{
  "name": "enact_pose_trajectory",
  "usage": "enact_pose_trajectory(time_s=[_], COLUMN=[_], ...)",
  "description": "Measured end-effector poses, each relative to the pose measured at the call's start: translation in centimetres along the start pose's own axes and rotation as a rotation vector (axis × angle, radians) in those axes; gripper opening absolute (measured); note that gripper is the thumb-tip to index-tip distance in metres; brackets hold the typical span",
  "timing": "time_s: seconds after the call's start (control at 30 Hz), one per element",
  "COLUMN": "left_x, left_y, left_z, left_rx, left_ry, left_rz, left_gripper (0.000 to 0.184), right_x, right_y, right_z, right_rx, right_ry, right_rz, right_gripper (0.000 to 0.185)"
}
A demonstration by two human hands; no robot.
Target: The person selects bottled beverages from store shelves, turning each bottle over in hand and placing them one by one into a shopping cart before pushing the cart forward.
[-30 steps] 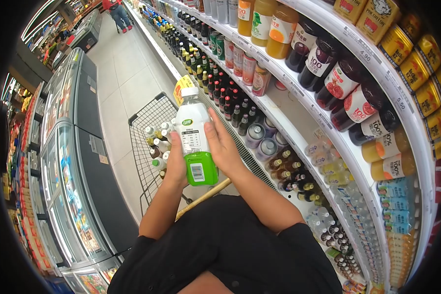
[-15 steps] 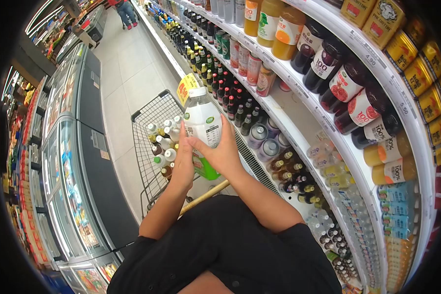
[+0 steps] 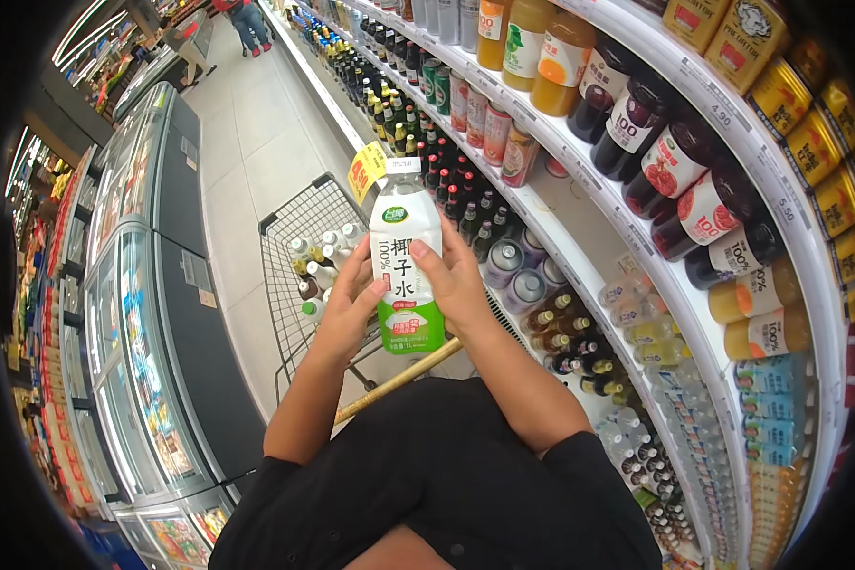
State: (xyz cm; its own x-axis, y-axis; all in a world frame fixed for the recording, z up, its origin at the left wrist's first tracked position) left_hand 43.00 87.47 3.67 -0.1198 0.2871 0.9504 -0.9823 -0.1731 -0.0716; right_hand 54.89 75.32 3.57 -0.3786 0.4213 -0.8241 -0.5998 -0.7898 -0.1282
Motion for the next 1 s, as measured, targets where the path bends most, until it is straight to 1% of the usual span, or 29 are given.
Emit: enact_pose_trajectory(time_s=[0.17,0.23,0.27,0.37,0.57,0.63,0.67,0.73,0.77,0.83,0.87,0.93,0.97,1.0], left_x=[0.1,-0.2,-0.4,-0.7,-1.2,-1.9,-2.1,-2.2,-2.5,-2.7,-2.7,-2.3,-2.0,-1.2], left_y=[0.1,0.2,0.2,0.3,0.3,0.4,0.4,0.4,0.4,0.7,0.8,0.8,1.0,1.1], left_z=[0.1,0.3,0.1,-0.4,-0.5,-0.7,-0.6,-0.4,-0.3,-0.3,-0.3,-0.1,0.2,0.8], left_rx=[-0.050,-0.014,-0.013,0.000,0.063,0.128,0.130,0.211,0.213,0.236,0.238,0.243,0.246,0.254], left_ry=[0.076,-0.001,0.000,0.012,0.001,-0.195,-0.195,-0.412,-0.412,-0.527,-0.528,-0.593,-0.594,-0.560], left_rz=[-0.020,-0.037,-0.033,0.002,0.101,0.185,0.186,0.230,0.231,0.234,0.233,0.195,0.194,0.125], left_gripper=[0.084,0.089,0.089,0.091,0.090,0.088,0.088,0.088,0.088,0.092,0.092,0.099,0.099,0.102], right_x=[0.5,1.0,1.0,1.2,1.3,0.6,0.8,1.2,1.4,2.0,2.0,1.8,1.9,2.3], right_y=[0.1,0.2,0.1,0.0,-0.7,-0.8,-0.9,-1.2,-1.4,-1.7,-1.8,-2.1,-2.3,-2.5], right_z=[0.0,0.4,0.5,0.8,1.0,1.4,1.6,2.2,2.1,1.8,1.6,1.4,0.8,0.1], right_rx=[-0.034,-0.014,-0.017,-0.040,-0.066,-0.083,-0.085,-0.006,-0.007,0.095,0.093,0.040,0.038,0.044], right_ry=[0.010,0.111,0.114,0.102,0.225,0.182,0.182,0.161,0.162,0.240,0.239,0.044,0.043,-0.023], right_rz=[0.021,-0.028,-0.029,-0.030,0.003,0.116,0.118,0.068,0.069,0.029,0.030,0.070,0.071,0.134], right_gripper=[0.070,0.071,0.071,0.071,0.066,0.063,0.063,0.061,0.061,0.061,0.061,0.065,0.065,0.068])
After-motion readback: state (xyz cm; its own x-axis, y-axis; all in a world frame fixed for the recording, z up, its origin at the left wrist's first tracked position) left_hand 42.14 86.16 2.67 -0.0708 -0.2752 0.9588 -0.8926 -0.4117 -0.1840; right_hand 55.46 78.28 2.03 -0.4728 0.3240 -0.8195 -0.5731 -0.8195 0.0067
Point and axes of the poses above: each hand's wrist, its own y-axis away from the middle knuckle, its own z-axis out of the palm, x = y × z, the point moved 2 cm from there along -y, towards the middle knuckle, and after that the axes turned 12 degrees about -x, right-handed, at the moved point
